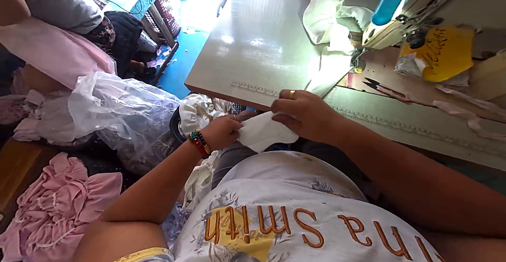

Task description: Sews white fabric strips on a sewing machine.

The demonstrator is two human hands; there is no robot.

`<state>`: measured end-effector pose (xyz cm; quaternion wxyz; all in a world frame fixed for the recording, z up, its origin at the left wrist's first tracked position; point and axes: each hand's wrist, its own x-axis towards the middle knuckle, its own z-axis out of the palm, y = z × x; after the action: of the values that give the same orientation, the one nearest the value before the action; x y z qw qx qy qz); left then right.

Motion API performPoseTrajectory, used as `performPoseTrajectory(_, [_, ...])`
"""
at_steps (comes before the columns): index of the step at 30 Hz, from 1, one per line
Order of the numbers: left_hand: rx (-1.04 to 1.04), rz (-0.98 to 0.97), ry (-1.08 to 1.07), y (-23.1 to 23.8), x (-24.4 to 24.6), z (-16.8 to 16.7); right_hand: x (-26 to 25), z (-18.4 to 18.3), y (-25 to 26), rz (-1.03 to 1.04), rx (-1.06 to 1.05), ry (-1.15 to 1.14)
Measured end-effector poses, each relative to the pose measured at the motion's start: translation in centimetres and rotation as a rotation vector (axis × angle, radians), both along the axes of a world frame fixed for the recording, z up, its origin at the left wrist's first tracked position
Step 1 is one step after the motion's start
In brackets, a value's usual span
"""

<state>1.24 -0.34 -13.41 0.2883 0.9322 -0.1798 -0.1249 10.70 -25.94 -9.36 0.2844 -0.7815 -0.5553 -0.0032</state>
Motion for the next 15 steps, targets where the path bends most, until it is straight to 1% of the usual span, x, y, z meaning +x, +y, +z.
performPoseTrajectory(2, [-0.023, 0.015, 0.037, 0.6, -0.2, -1.8, 0.0, 0.5, -0.4, -0.012, 0.010, -0.005])
performPoseTrajectory(5, [-0.022, 0.049, 0.048, 1.0, -0.2, -3.7, -0.1, 1.4, -1.2, -0.022, 0.002, -0.002])
performPoseTrajectory(9, [-0.043, 0.066, -0.042, 2.3, -0.3, -4.8, 0.3, 2.5, -2.0, -0.036, 0.018, 0.019])
performPoseTrajectory(10, [-0.024, 0.067, -0.035, 2.6, -0.5, -4.8, 0.4, 2.8, -2.1, -0.049, 0.033, 0.023])
performPoseTrajectory(13, [0.071, 0.051, 0.077, 3.1, -0.9, -4.5, 0.8, 3.5, -2.4, -0.082, 0.079, 0.063])
performPoseTrajectory(15, [0.064, 0.014, 0.165, 3.4, -1.1, -4.8, 1.1, 3.9, -2.4, -0.099, 0.090, 0.079])
